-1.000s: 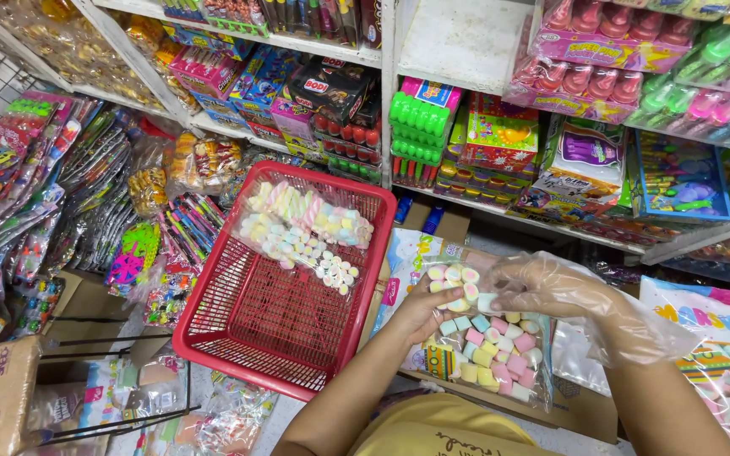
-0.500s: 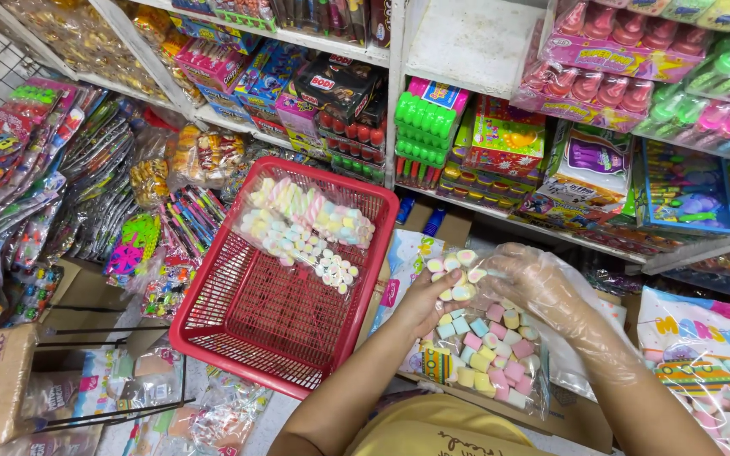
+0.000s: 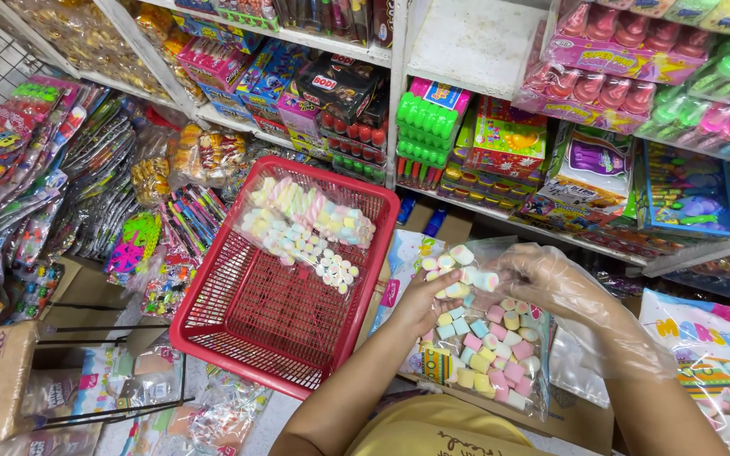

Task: The person is packing marshmallows into small plastic bags from a larger container in a retail or storage setting.

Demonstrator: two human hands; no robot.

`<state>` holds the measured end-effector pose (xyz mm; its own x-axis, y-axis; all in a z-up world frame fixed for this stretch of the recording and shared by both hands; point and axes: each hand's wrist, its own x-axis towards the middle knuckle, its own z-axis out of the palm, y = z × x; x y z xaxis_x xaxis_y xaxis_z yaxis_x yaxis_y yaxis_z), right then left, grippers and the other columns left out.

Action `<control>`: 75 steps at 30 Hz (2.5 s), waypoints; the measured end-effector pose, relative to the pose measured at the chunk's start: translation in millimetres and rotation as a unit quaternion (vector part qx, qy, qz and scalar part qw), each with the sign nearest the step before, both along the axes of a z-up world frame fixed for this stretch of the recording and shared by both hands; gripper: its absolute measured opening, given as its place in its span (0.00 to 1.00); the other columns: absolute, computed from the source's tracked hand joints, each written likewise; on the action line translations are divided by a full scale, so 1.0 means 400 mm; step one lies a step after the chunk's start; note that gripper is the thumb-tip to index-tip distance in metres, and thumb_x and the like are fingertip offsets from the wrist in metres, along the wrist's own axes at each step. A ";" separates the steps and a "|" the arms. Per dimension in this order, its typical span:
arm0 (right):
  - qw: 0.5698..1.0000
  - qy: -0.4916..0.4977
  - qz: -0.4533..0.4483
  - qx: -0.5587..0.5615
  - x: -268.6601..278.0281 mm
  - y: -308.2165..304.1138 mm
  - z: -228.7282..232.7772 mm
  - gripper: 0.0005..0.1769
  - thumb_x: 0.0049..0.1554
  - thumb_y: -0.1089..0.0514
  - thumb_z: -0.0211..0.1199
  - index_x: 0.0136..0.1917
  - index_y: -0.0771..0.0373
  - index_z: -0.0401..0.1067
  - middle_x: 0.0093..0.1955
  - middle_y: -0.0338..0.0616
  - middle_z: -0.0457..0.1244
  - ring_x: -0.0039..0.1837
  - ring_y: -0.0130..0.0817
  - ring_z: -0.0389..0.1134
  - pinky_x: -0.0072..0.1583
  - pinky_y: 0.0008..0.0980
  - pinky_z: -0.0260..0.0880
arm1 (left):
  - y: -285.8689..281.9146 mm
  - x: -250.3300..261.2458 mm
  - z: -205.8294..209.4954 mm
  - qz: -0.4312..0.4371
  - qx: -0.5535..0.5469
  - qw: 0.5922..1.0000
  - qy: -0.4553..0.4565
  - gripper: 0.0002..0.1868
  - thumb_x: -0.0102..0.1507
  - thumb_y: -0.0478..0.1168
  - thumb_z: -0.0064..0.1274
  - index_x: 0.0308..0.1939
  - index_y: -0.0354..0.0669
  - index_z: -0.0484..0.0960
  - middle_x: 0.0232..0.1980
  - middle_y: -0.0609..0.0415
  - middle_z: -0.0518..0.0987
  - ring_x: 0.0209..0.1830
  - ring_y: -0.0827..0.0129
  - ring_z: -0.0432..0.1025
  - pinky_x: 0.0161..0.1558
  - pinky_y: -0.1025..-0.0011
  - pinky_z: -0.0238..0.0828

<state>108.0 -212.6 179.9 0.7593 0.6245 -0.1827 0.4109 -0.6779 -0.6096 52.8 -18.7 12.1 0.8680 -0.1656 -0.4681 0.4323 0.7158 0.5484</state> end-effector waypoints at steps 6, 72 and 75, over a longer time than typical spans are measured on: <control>0.997 0.031 0.057 0.035 0.012 -0.010 -0.017 0.06 0.49 0.57 0.66 0.39 0.60 0.75 0.39 0.49 0.66 0.46 0.52 0.70 0.48 0.45 0.71 | 0.014 -0.001 0.011 -0.040 -0.017 0.999 0.008 0.40 0.55 0.41 0.71 0.63 0.37 0.62 0.43 0.49 0.77 0.37 0.62 0.79 0.34 0.68 0.84; 0.992 0.032 0.120 -0.032 -0.022 0.006 -0.040 0.23 0.53 0.37 0.56 0.53 0.48 0.79 0.56 0.30 0.73 0.53 0.26 0.76 0.54 0.29 0.72 | 0.054 -0.043 0.094 -0.078 0.059 0.994 0.057 0.44 0.47 0.37 0.66 0.67 0.47 0.65 0.58 0.53 0.77 0.55 0.64 0.74 0.45 0.65 0.78; 0.978 0.036 0.131 -0.158 -0.007 -0.034 -0.114 0.20 0.57 0.41 0.53 0.60 0.40 0.75 0.61 0.30 0.68 0.60 0.32 0.71 0.61 0.35 0.70 | 0.049 -0.044 0.066 -0.076 0.058 0.993 0.072 0.66 0.45 0.38 0.68 0.76 0.46 0.36 0.73 0.51 0.64 0.63 0.64 0.70 0.47 0.63 0.79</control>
